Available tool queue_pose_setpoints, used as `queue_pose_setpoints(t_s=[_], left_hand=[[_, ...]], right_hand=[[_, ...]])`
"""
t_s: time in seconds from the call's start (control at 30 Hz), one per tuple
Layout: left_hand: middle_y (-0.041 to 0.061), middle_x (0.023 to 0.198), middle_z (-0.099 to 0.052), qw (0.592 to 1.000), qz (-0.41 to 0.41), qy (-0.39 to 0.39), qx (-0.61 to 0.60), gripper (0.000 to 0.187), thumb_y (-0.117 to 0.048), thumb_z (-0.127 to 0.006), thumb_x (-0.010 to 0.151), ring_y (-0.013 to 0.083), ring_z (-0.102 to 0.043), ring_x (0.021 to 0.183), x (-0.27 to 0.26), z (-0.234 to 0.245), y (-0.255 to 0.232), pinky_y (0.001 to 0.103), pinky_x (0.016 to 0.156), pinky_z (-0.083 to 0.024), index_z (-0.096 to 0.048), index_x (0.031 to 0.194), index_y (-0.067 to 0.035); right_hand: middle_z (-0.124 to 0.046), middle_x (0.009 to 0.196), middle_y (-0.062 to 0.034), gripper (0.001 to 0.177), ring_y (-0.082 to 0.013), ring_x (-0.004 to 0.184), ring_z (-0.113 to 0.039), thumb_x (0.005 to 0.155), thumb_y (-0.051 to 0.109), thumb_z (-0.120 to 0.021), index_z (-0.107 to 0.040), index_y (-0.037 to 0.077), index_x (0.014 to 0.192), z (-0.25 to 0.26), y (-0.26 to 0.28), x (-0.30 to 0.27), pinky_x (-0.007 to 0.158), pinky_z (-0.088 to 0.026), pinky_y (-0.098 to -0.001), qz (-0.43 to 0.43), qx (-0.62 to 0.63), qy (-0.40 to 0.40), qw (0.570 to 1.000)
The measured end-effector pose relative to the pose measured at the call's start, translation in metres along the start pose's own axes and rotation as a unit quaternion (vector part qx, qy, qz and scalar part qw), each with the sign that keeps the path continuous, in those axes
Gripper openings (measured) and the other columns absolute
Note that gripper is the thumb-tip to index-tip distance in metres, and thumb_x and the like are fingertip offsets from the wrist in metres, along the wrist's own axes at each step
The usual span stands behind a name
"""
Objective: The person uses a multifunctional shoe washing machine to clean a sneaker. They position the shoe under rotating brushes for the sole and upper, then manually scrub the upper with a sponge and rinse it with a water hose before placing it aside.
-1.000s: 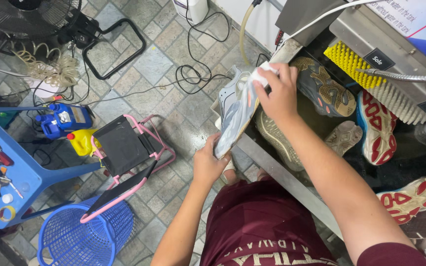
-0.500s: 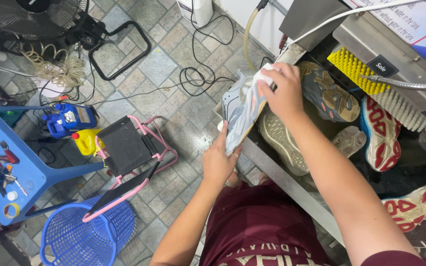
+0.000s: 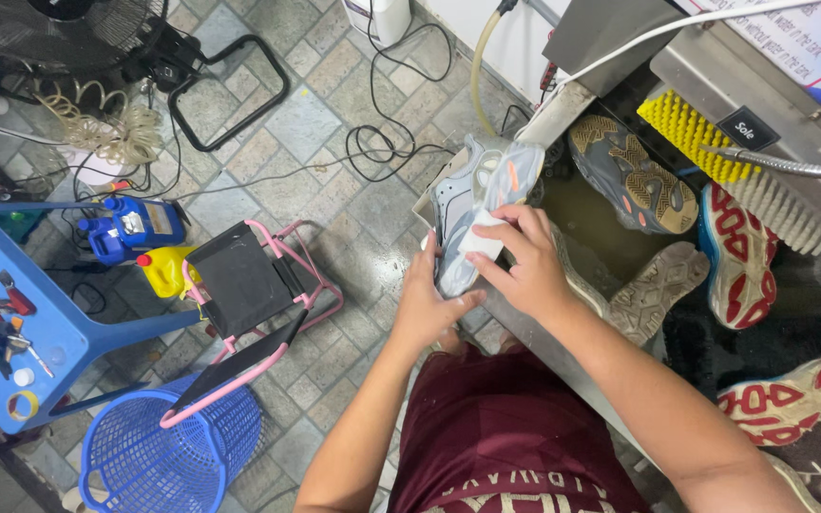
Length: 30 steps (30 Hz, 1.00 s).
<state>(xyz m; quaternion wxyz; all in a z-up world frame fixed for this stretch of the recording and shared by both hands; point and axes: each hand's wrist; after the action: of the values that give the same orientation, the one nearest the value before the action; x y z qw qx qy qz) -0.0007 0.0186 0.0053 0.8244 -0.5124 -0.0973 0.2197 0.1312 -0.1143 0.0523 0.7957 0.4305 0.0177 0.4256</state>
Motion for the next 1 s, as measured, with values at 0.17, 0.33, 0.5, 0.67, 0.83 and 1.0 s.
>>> queue_pose_setpoints(t_s=[0.17,0.33,0.5,0.67,0.83,1.0], left_hand=[[0.017,0.119,-0.067,0.981,0.106,0.036,-0.158,0.107,-0.031,-0.097,0.058,0.0256,-0.066,0.110,0.038,0.003,0.006,0.034,0.097,-0.051,-0.046,0.143,0.009],[0.016,0.114,-0.069,0.990,0.035,0.015,-0.138,0.083,-0.025,-0.096,0.062,0.0270,-0.067,0.106,0.028,-0.002,-0.019,0.036,0.095,-0.053,-0.054,0.128,0.001],[0.017,0.110,-0.071,0.999,-0.007,0.034,-0.011,0.072,-0.021,-0.095,0.064,0.0362,-0.068,0.104,0.033,-0.016,-0.034,0.043,0.090,-0.054,-0.058,0.124,-0.006],[0.015,0.115,-0.073,0.999,-0.032,0.011,-0.007,0.061,-0.011,-0.085,0.072,0.0379,-0.068,0.110,0.029,-0.017,-0.025,0.045,0.093,-0.054,-0.062,0.128,-0.008],[0.018,0.119,-0.070,0.995,-0.098,0.015,0.013,0.067,-0.010,-0.087,0.066,0.0396,-0.065,0.110,0.032,-0.006,-0.022,0.046,0.096,-0.051,-0.061,0.128,-0.006],[0.016,0.113,-0.073,0.995,-0.087,0.021,-0.041,0.060,-0.010,-0.088,0.069,0.0362,-0.070,0.104,0.041,-0.011,-0.022,0.042,0.091,-0.056,-0.065,0.124,-0.005]], right_hand=[[-0.060,0.130,-0.0134,0.036,-0.0343,0.118,-0.055,0.084,0.014,-0.082,-0.070,0.007,0.117,0.000,-0.006,-0.009,0.102,-0.046,-0.0446,0.008,0.012,-0.011,1.000],[-0.058,0.139,-0.0157,0.034,-0.0378,0.125,-0.054,0.091,0.010,-0.079,-0.065,0.004,0.121,0.007,-0.023,-0.001,0.108,-0.045,-0.0472,0.006,-0.041,-0.078,0.996],[-0.059,0.140,-0.0168,0.033,-0.0390,0.122,-0.056,0.092,0.008,-0.078,-0.066,0.003,0.123,0.000,-0.030,0.009,0.107,-0.046,-0.0475,-0.004,-0.028,-0.095,0.995],[-0.061,0.132,-0.0156,0.037,-0.0365,0.115,-0.059,0.083,0.010,-0.082,-0.071,0.008,0.117,-0.002,-0.006,-0.019,0.101,-0.047,-0.0461,0.047,-0.013,-0.072,0.996],[-0.062,0.130,-0.0134,0.036,-0.0343,0.113,-0.058,0.081,0.010,-0.085,-0.073,0.011,0.115,0.000,-0.017,-0.010,0.098,-0.050,-0.0440,0.046,-0.039,-0.066,0.996],[-0.060,0.128,-0.0148,0.035,-0.0357,0.113,-0.057,0.082,0.010,-0.084,-0.074,0.009,0.115,-0.006,-0.009,-0.007,0.096,-0.050,-0.0456,0.005,-0.089,-0.104,0.991]])
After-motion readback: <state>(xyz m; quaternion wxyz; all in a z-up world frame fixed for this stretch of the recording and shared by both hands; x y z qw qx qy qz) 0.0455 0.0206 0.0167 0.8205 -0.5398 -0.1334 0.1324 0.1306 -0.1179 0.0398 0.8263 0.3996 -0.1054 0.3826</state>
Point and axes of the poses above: each hand's wrist, its own x-axis towards the middle knuckle, its own z-axis out of the back of the hand, y = z × x
